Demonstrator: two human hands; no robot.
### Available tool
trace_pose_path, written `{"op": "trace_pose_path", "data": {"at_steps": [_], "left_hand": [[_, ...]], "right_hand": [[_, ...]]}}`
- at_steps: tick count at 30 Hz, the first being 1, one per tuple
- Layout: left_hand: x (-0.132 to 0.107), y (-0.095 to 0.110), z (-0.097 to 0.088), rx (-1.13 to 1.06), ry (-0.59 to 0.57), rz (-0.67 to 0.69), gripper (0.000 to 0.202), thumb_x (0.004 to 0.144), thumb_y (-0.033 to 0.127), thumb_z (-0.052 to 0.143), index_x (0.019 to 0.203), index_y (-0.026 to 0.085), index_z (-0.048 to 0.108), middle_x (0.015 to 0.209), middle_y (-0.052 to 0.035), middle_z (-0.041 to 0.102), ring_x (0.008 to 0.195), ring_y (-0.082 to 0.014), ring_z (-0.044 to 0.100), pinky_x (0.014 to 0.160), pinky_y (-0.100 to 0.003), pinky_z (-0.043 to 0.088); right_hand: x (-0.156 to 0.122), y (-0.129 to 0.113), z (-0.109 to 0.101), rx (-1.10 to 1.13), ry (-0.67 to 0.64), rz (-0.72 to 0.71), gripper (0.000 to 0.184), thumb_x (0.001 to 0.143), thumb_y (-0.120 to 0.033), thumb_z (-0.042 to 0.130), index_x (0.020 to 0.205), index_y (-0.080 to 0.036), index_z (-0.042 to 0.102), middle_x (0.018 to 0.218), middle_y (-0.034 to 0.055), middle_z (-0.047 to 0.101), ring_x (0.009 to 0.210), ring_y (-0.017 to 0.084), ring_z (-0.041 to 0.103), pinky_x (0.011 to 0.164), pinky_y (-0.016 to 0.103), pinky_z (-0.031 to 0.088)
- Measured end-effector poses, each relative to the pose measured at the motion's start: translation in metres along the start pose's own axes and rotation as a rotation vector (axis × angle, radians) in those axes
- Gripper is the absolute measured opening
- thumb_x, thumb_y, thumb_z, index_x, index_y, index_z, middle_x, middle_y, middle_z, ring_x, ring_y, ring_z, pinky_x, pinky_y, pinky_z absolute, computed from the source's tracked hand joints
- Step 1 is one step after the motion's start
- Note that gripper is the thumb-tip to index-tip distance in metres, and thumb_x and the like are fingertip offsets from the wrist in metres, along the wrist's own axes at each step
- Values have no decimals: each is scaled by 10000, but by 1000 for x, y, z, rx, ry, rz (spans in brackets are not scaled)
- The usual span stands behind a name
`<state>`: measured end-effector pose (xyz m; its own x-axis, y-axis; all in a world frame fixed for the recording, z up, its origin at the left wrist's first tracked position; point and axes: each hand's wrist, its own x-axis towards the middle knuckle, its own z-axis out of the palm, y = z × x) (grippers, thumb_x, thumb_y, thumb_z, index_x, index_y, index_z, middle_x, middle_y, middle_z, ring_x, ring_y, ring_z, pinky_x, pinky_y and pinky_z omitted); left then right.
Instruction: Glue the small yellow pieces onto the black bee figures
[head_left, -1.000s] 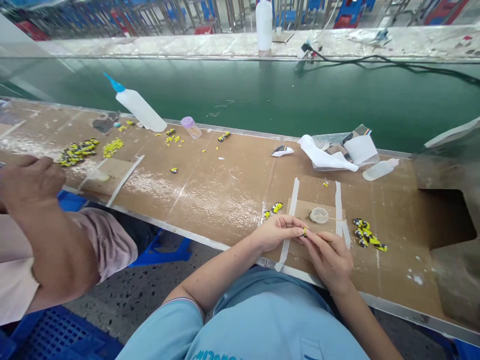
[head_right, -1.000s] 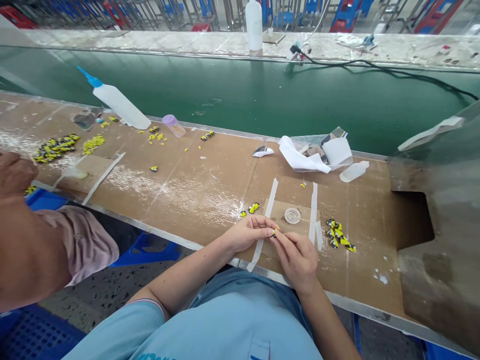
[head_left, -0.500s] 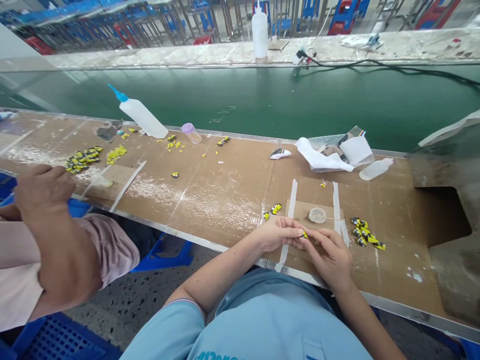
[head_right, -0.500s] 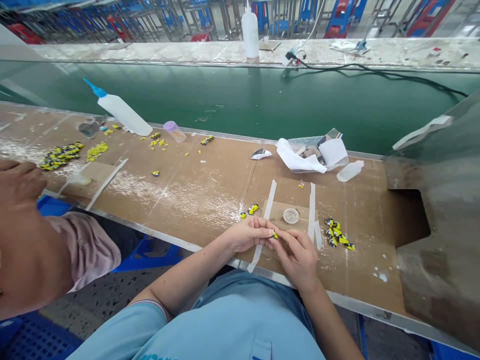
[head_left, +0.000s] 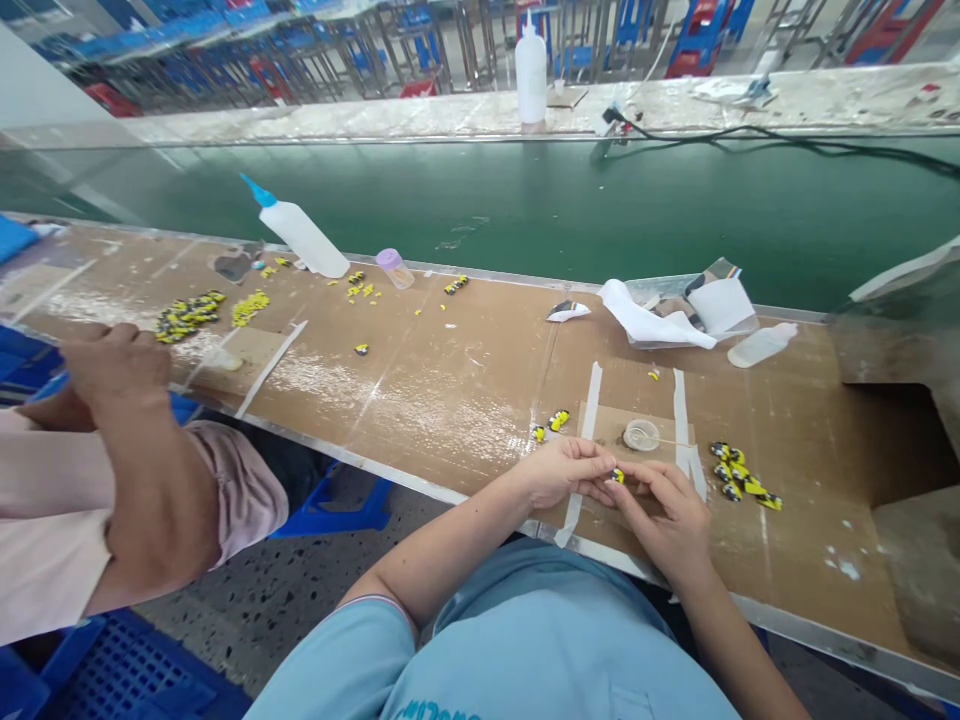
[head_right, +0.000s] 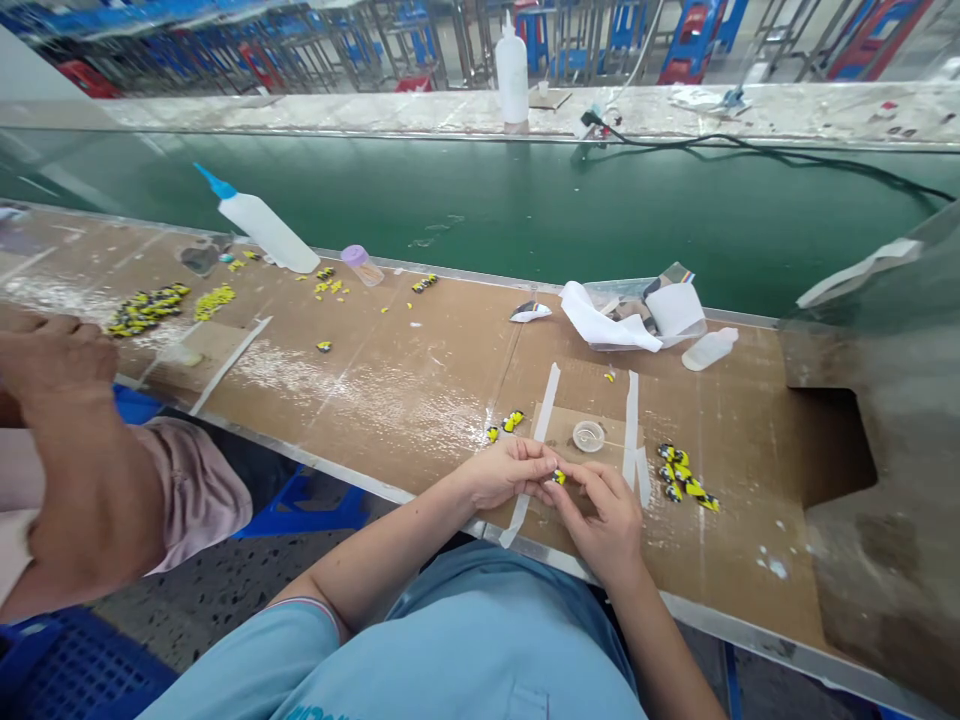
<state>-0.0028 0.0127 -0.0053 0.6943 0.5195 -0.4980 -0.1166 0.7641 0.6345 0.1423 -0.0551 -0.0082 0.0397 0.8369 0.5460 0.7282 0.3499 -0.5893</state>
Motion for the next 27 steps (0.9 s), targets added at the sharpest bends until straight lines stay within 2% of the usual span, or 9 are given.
{"op": "trace_pose_path", "data": {"at_steps": [2,4,7,9,10,16,19,22,27], "left_hand": [[-1,-3,1,53,-2,12,562,467,536,821,782,118,618,647,-28,653,592,-127,626,659,-285,499],[-4,-2,1,200,73,88,489,558,529,779,794,137,608,649,-23,638,600,-136,610,649,-298,490],[-11,9,-6,631,404,379,213,744,363,666,782,159,618,706,-30,623,679,-147,581,702,-301,467],[-15,21,-13,936,604,540,90,758,238,636,816,170,633,806,-48,634,805,-176,568,789,-317,445],[-16,27,-16,1063,648,566,102,750,207,638,847,173,637,855,-58,639,860,-194,558,828,-334,433],[-7,33,-26,1458,522,498,220,818,101,493,952,164,656,932,-88,634,941,-218,525,874,-354,418],[-2,29,-28,1516,514,529,335,811,36,407,983,172,661,938,-92,608,934,-209,518,851,-337,431],[-2,32,-29,1440,495,571,376,780,9,402,979,184,670,946,-83,592,932,-197,529,848,-331,442],[-4,35,-23,900,440,623,241,802,118,502,969,164,670,1003,-82,604,872,-151,592,836,-311,474]], "right_hand": [[0,3,-5,-29,-18,-22,167,873,-346,565,887,-205,652,749,11,619,567,89,540,517,212,467],[0,11,-14,-96,-10,-33,200,874,-376,553,847,-208,657,737,14,621,562,96,535,517,227,447],[-2,29,-31,-267,22,-3,305,867,-462,532,780,-201,662,689,23,604,543,112,508,496,254,397],[-4,40,-42,-384,42,62,387,863,-529,498,768,-196,670,672,35,591,534,126,495,477,267,371],[-5,44,-46,-433,51,99,413,863,-548,481,774,-194,676,676,42,591,540,133,499,477,270,368],[-3,46,-48,-489,89,194,521,850,-634,421,822,-191,693,704,52,593,534,140,497,472,276,364],[4,39,-41,-421,102,197,508,841,-636,442,820,-196,696,695,37,591,496,118,466,456,271,354],[12,33,-35,-294,104,169,441,840,-585,497,845,-192,696,670,20,588,494,110,467,470,262,375],[20,29,-26,-134,97,139,269,872,-417,543,900,-195,692,721,12,633,503,94,495,508,242,420]]}}
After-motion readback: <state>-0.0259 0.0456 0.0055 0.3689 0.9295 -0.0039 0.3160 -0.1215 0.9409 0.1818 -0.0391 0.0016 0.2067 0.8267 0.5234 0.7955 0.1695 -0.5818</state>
